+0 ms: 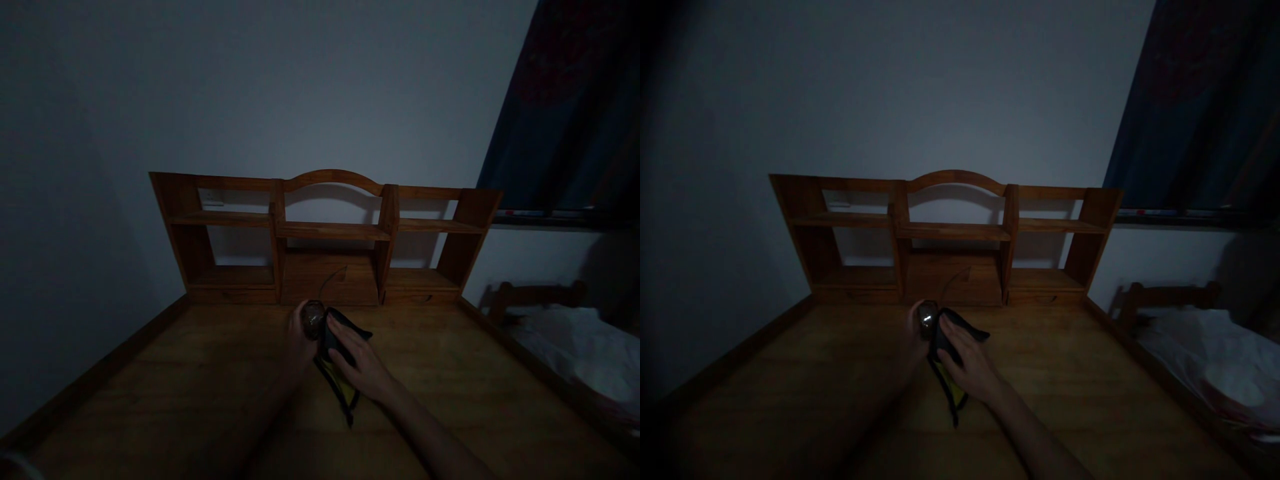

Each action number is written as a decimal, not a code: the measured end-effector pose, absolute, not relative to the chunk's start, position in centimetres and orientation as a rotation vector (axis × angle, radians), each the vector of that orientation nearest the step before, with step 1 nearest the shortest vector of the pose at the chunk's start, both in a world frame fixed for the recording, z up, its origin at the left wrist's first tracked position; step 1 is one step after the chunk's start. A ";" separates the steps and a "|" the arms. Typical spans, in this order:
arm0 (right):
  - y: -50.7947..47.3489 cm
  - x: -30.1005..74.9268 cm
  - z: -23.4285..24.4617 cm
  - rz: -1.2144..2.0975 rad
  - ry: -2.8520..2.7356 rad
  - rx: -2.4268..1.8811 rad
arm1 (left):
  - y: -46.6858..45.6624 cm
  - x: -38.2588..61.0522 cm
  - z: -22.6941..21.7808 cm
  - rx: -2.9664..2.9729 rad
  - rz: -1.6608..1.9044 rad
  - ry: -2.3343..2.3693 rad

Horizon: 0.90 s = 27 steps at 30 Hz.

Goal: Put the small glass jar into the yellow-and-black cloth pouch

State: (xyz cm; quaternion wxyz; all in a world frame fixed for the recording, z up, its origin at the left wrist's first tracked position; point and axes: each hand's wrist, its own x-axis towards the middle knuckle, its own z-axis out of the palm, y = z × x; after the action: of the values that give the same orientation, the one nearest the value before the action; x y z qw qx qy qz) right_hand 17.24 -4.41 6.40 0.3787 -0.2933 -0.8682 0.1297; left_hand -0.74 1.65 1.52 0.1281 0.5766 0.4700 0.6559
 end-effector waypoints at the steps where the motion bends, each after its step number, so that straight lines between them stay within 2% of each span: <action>1: -4.4 17.3 6.4 0.333 -2.222 -0.754 | 1.6 -0.7 1.6 1.667 1.894 1.368; 27: -4.6 17.4 6.9 0.351 -2.144 -0.757 | -0.4 -0.7 2.7 2.039 1.689 1.287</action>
State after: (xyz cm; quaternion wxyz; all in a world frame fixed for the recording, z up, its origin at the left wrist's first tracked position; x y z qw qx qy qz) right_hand 17.39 -4.60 6.94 0.4081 -0.3005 -0.8508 0.1393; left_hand -0.68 -0.42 2.69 0.0987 0.6893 0.4351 0.5708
